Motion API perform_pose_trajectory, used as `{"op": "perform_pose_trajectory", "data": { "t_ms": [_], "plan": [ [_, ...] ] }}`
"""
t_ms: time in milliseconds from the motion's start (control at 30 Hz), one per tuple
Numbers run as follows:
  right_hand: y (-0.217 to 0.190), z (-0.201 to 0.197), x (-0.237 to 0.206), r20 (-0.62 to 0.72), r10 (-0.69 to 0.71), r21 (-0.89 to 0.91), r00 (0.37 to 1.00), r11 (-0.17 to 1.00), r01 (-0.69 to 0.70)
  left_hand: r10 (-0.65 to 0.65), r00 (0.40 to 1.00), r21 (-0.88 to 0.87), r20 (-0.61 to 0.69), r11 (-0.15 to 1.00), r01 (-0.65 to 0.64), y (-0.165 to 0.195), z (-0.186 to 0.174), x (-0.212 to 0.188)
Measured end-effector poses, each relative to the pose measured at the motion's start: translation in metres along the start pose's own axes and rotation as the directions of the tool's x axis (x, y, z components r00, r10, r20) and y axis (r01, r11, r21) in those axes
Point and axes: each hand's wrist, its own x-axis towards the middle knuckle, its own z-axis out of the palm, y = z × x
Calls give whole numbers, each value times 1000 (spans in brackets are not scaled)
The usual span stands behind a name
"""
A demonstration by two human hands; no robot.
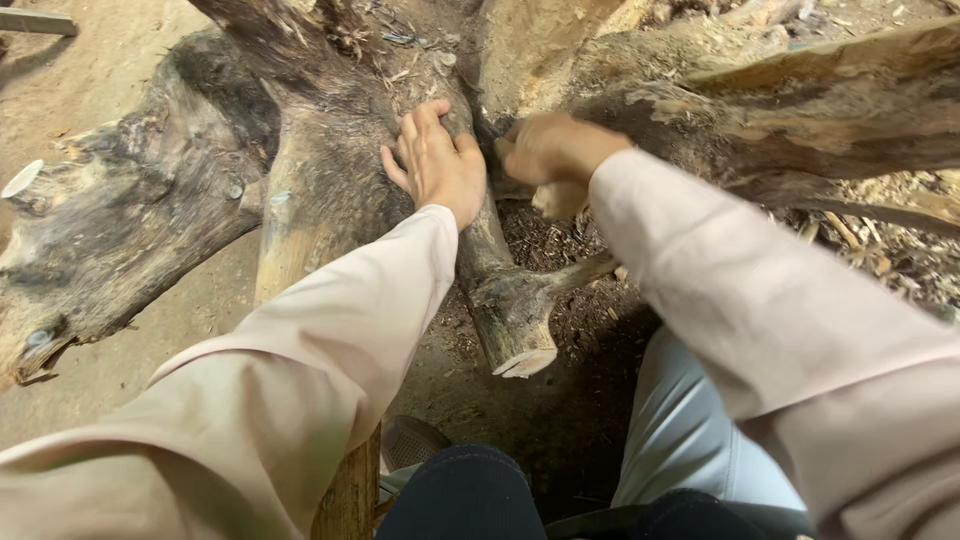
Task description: The person uses a chisel to carve a branch attached to a large log. They hold the log steady with one hand and repeatedly strike the chisel with the other to remove wood shavings.
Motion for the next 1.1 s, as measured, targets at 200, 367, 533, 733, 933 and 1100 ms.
{"op": "perform_pose_trajectory", "data": {
  "t_ms": [200, 367, 533, 733, 933, 1100],
  "plan": [
    [43, -28, -18, 212, 124, 79, 969, 986, -144, 1, 1000, -17, 25, 1000, 0, 0, -2, -1],
    [62, -12, -10, -39, -117, -52, 992, 992, 115, 14, 1000, -18, 19, 1000, -13, 1, -2, -2],
    [57, -20, 14, -32, -156, -120, 987, 981, 152, 4, 1000, -9, 12, 1000, -4, 2, -1, -1],
    [36, -20, 0, -4, -80, -99, 997, 992, 79, -41, 999, 6, 31, 999, 40, 3, 4, -1],
    [26, 26, 0, -69, -38, -51, 997, 998, 34, -61, 998, 4, 25, 998, 61, 4, 2, -7],
    [60, 29, 2, 238, -29, 819, 971, 543, -184, -43, 999, 0, 3, 999, 43, 7, -3, -11]
  ]
}}
